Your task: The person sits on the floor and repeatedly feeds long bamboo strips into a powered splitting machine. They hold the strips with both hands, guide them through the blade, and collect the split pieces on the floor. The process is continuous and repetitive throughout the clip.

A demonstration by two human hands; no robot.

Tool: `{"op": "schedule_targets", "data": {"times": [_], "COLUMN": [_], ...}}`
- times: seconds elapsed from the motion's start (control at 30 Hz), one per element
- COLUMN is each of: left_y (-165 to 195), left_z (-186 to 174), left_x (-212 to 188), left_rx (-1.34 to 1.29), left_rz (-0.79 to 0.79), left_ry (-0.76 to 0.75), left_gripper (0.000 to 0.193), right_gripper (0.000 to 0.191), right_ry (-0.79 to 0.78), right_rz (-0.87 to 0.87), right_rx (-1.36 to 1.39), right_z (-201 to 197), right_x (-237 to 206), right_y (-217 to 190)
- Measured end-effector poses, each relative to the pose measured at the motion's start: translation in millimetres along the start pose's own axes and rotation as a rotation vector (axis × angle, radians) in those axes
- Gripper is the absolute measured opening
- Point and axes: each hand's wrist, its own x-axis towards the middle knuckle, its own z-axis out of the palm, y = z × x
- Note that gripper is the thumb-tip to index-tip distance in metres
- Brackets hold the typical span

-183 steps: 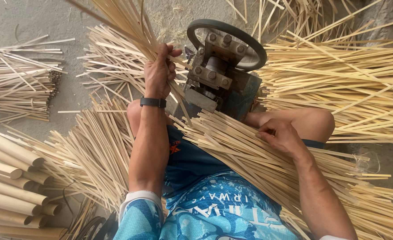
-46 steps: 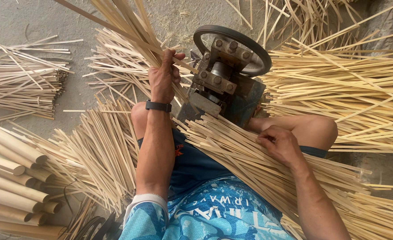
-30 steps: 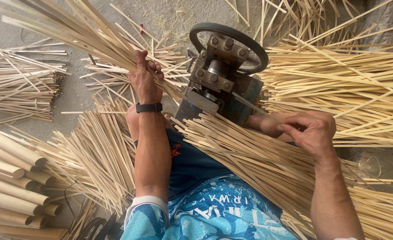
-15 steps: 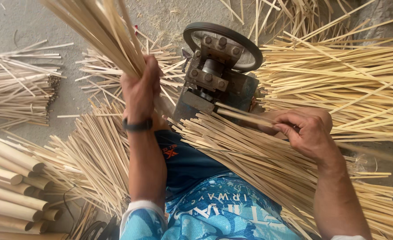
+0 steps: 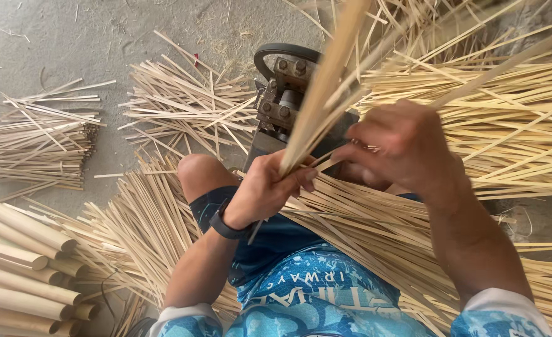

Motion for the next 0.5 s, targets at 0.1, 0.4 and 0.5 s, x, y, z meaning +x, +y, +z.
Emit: {"op": "schedule_targets", "data": {"times": [0.1,0.4,0.5], "left_y": [-16,-20,-23], "left_z": [-9,-25,-21], "left_x": [-11,-35,-32], "left_rx": [-0.039,0.262,-0.036], "left_rz": [0.035,0.228,0.096], "left_ry": [0.072,0.374,0.372], "left_gripper": [0.021,0.012,0.015], "right_gripper": [0.029,0.019,0.019], "right_ry": [-0.046,0.133,0.239], "right_rz": [0.12,0.468,0.603], "right_rx": [-0.029,-0.038,0.16], "right_z": [-18,-44,-38], "right_x": [-5,-49,-54], "right_y": [22,37,41]}}
